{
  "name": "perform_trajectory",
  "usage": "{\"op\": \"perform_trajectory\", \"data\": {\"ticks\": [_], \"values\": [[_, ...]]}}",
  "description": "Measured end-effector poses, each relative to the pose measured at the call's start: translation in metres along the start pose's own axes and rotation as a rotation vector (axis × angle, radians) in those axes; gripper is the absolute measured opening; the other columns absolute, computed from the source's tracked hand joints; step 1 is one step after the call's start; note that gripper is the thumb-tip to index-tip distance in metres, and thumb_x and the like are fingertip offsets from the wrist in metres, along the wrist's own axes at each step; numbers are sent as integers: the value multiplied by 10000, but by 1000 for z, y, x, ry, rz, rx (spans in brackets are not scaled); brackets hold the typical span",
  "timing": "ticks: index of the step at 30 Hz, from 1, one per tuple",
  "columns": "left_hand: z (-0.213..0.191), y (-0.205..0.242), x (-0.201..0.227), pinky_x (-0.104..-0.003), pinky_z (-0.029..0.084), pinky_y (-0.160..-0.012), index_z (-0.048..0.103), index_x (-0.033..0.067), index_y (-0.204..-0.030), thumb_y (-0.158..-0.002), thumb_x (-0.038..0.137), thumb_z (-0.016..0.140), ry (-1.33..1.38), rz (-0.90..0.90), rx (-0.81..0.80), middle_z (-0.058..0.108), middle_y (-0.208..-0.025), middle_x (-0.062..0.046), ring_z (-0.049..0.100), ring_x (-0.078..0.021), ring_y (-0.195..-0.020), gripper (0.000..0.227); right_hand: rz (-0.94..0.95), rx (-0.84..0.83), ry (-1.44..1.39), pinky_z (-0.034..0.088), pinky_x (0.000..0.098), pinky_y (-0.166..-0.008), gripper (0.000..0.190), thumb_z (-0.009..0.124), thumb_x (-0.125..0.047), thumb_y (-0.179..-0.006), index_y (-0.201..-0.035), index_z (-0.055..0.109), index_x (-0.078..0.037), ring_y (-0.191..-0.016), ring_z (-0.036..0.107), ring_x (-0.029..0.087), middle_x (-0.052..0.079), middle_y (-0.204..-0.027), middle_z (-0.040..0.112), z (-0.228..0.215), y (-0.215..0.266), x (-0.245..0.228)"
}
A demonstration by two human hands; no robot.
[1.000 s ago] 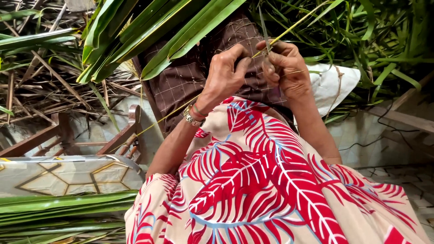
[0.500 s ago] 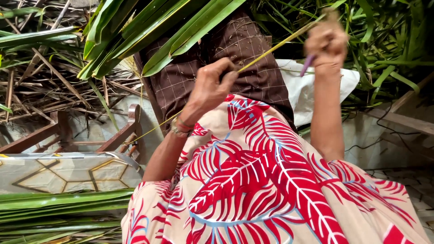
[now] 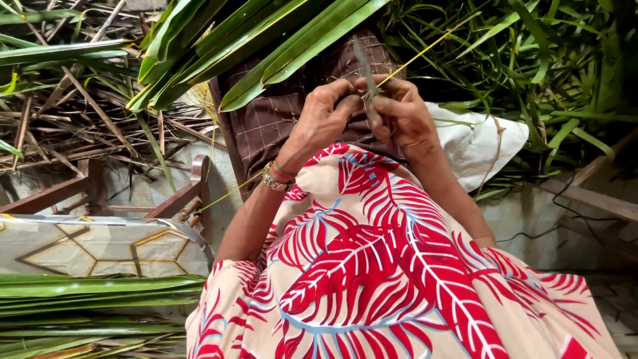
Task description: Stripping the midrib from palm leaves with a knife and tying them into bundles
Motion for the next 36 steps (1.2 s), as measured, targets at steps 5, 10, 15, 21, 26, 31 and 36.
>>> {"op": "perform_trajectory", "data": {"ticks": [5, 10, 15, 21, 26, 31, 36], "values": [[-7, 6, -4, -313, 528, -724, 724, 144, -922, -981, 97, 614, 8, 21, 20, 663, -716, -40, 591, -100, -781, 134, 29, -123, -154, 346, 304, -255, 269, 641, 44, -907, -1170, 628, 104, -325, 423, 180, 174, -513, 488, -20, -20, -7], [-9, 15, 19, -310, 384, -543, 602, 102, -834, -965, 63, 602, -193, 58, 63, 571, -686, 10, 462, -113, -604, 137, 47, -74, -74, 355, 233, -365, 236, 700, -39, -926, -1110, 640, 97, -411, 447, 87, 36, -603, 584, -1, -11, -42], [-17, 25, 25, -322, 352, -501, 562, 101, -832, -952, 39, 576, -271, 87, 60, 535, -629, 2, 438, -115, -549, 136, 80, 107, -46, 362, 227, -342, 146, 552, -94, -1088, -1114, 630, 26, -416, 467, 76, -28, -583, 563, -59, -26, -54], [-52, 47, 24, -347, 359, -531, 593, 92, -857, -998, 120, 578, -262, -35, 75, 570, -670, -24, 448, -127, -580, 145, -308, 366, -378, 451, 315, -450, 293, 415, 50, -1103, -1227, 662, -48, -545, 512, 153, 31, -737, 578, -282, -36, -102], [-112, 64, 72, -448, 371, -719, 611, 78, -923, -1038, 153, 589, -701, 378, 460, 446, -865, -109, 448, -300, -811, 139, -138, 606, 377, 261, 305, -451, 133, 582, -243, -1146, -1029, 599, -182, -497, 379, 116, -18, -727, 466, -257, -14, -114], [-194, 105, 80, -462, 335, -598, 531, 129, -819, -1011, 263, 658, -867, 297, 874, 584, -693, -78, 515, -312, -624, 266, -47, 554, 367, 287, 283, -460, 73, 610, -236, -1095, -1070, 652, -181, -512, 424, 114, -25, -718, 513, -223, -15, -73], [-245, 166, 67, -399, 136, -572, 217, 142, -716, -899, -4, 697, -657, 229, 1107, 239, -598, 51, 187, -114, -633, 535, 3, 435, 286, 303, 278, -493, 146, 682, -300, -1055, -1143, 662, -185, -552, 483, 113, -31, -768, 583, -241, -13, -53]]}}
Point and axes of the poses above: each hand's wrist, its own y-axis away from the middle knuckle, its own z-axis out of the palm, x = y × z, the point moved 8 cm from there along -y, towards the middle knuckle
